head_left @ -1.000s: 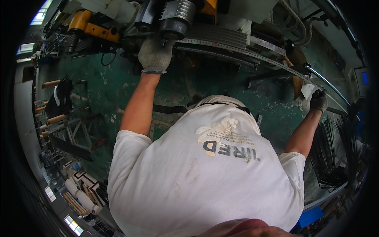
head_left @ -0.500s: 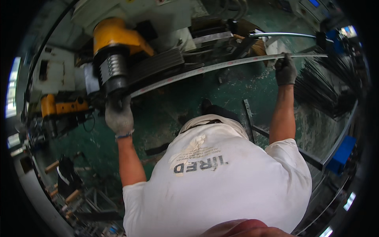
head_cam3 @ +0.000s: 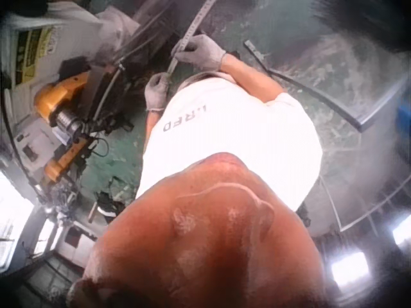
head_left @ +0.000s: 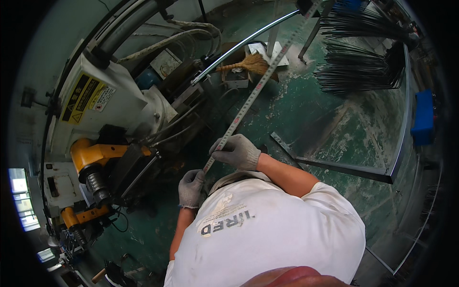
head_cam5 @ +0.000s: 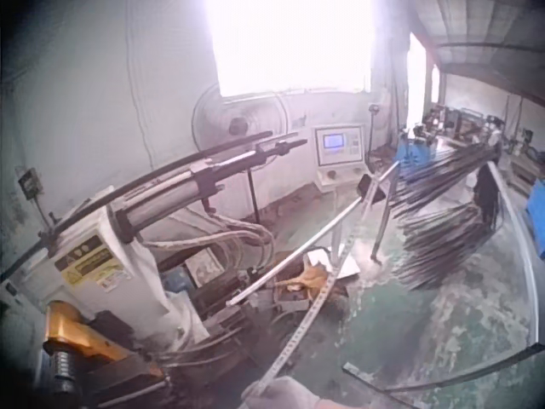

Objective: The person measures the length of a metal rod using a tape measure while the rod is positioned within a fabrication machine, then removes the rod from the machine by hand.

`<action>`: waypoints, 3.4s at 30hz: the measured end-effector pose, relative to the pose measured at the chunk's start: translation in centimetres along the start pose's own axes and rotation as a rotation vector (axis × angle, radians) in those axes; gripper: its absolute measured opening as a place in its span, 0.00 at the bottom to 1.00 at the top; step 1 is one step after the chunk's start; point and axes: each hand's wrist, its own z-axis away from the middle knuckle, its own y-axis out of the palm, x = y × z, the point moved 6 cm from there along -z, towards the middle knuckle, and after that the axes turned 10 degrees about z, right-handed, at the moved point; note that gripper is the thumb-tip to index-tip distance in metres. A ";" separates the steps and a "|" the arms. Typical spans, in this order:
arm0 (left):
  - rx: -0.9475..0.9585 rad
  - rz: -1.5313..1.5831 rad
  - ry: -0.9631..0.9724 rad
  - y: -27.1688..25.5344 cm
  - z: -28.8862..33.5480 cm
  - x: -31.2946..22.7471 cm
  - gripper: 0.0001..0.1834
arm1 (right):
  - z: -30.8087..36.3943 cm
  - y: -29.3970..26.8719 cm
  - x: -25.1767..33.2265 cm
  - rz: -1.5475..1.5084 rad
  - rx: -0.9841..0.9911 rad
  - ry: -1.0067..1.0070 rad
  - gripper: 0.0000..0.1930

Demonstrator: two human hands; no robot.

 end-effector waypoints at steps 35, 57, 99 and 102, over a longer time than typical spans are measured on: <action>0.318 0.574 -0.182 64.0 -40.4 -29.2 0.19 | -33.0 -75.6 -5.6 1.667 0.239 -0.009 0.16; -0.249 0.615 -0.103 69.9 -41.7 -32.7 0.23 | -37.5 -76.0 -10.7 0.818 0.675 -0.472 0.17; -0.335 -0.314 0.342 69.4 -42.4 -32.0 0.12 | -35.8 -77.6 -9.0 1.133 0.631 -0.330 0.16; -0.339 0.129 0.037 70.1 -41.7 -33.1 0.12 | -35.4 -78.6 -9.7 1.235 0.598 -0.358 0.14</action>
